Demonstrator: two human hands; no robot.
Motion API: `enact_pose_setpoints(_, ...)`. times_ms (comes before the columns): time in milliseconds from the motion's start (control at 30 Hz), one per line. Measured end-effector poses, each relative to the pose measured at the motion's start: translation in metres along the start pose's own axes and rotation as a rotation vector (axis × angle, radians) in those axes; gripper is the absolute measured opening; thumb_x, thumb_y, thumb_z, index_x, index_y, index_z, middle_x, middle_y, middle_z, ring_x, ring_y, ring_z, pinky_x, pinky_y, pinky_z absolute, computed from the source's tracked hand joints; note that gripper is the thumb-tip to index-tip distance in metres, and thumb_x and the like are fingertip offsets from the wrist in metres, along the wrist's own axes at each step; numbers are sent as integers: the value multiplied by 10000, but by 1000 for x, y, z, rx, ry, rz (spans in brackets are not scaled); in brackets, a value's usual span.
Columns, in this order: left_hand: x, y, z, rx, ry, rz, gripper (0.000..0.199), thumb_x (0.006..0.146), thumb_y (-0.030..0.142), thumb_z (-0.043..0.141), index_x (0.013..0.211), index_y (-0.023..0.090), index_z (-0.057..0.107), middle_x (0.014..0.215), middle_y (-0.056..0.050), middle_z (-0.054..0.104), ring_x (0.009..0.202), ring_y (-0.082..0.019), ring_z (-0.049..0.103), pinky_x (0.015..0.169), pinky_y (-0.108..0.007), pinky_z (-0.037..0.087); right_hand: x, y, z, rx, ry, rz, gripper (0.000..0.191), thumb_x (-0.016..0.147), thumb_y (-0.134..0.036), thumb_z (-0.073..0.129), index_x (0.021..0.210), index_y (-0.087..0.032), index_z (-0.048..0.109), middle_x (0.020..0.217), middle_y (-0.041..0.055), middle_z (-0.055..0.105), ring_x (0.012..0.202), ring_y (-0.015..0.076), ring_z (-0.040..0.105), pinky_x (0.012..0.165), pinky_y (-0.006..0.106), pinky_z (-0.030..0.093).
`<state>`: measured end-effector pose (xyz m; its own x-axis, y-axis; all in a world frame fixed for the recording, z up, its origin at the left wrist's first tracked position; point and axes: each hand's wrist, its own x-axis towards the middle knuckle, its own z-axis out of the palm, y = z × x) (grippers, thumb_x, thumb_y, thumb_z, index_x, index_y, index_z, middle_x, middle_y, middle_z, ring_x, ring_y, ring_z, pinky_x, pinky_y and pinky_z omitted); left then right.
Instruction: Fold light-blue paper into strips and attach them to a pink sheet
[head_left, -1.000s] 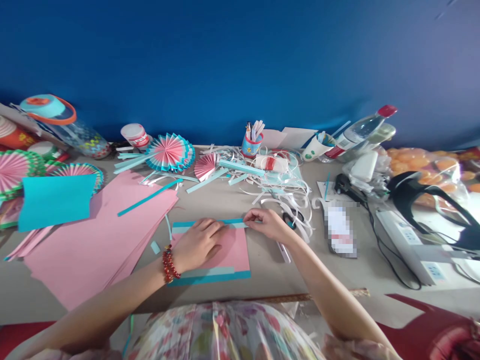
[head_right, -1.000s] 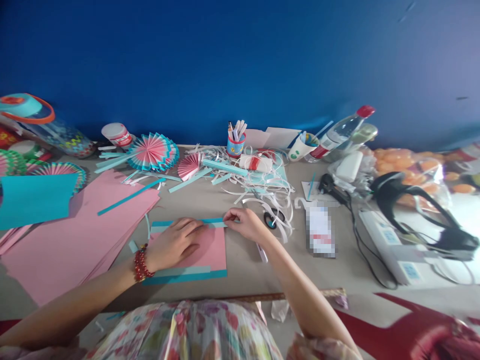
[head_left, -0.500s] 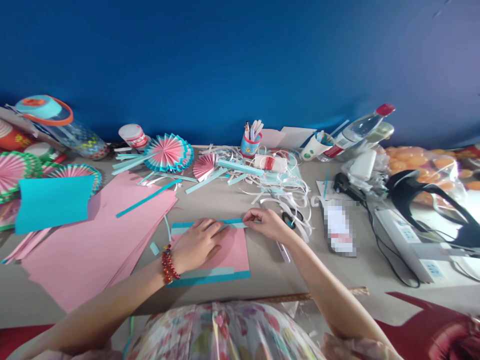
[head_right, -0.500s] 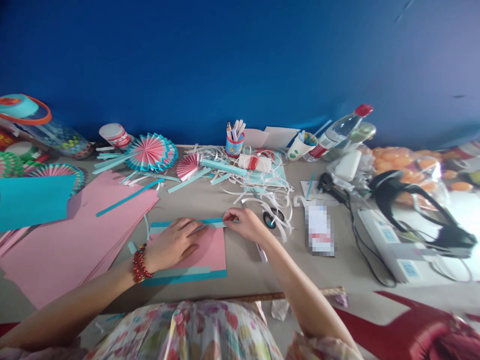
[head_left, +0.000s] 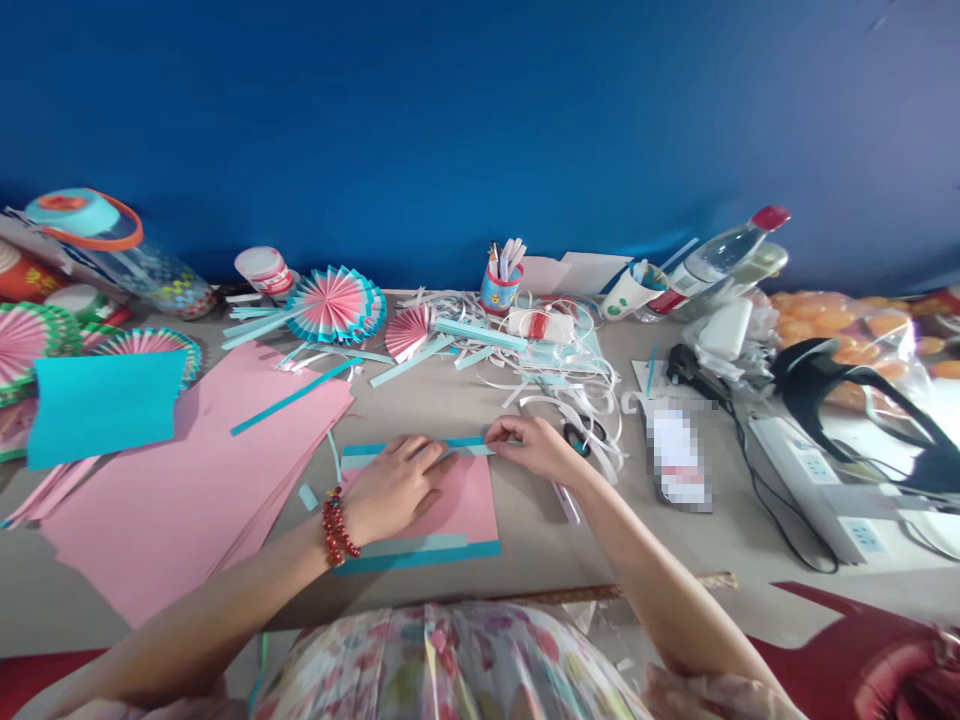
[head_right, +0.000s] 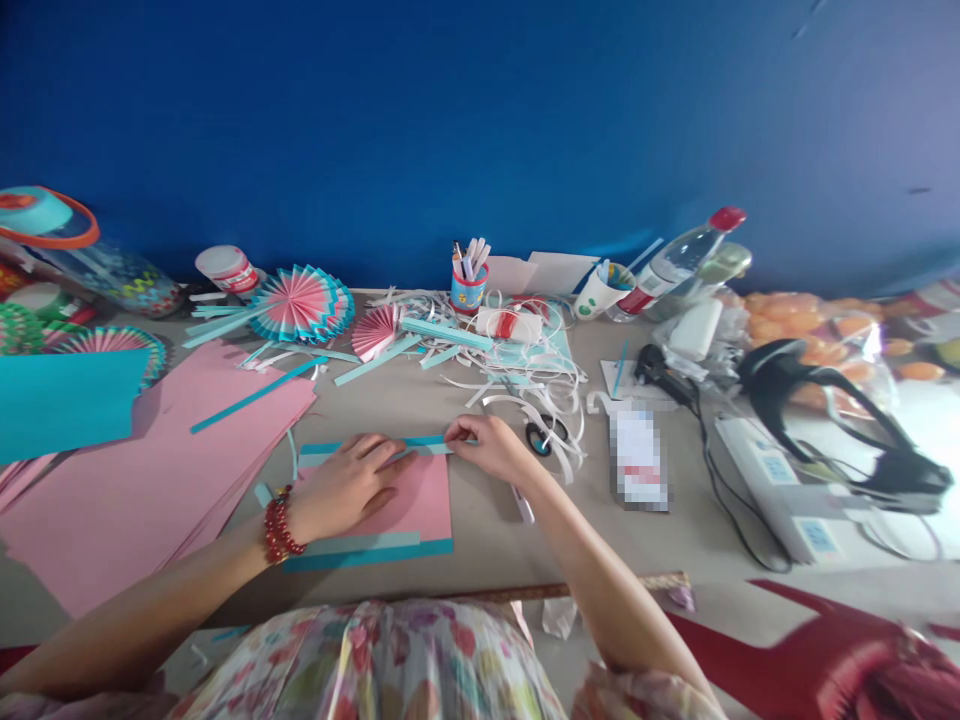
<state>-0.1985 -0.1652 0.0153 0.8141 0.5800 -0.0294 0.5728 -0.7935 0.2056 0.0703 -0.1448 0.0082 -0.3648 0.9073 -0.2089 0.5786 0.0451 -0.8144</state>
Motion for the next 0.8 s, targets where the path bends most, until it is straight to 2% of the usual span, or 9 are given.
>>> enact_pose_setpoints(467,1,-1,-2,32,12,7,440,941,292,533,1375,221,501,1312,-89,519,1144,-264,466,989,-426,398,-2,1,3,-85,21,-30,134,801,-167,571,860,-213,683,822,-12,699,766,145,638,700,232,430)
enact_pose_setpoints(800,0,-1,1,2,9,4,458,949,280,512,1403,235,476,1329,-81,515,1158,-274,455,1007,-435,382,-7,-14,9,-216,76,-63,174,762,-96,538,837,-214,642,834,7,690,782,162,625,698,240,420)
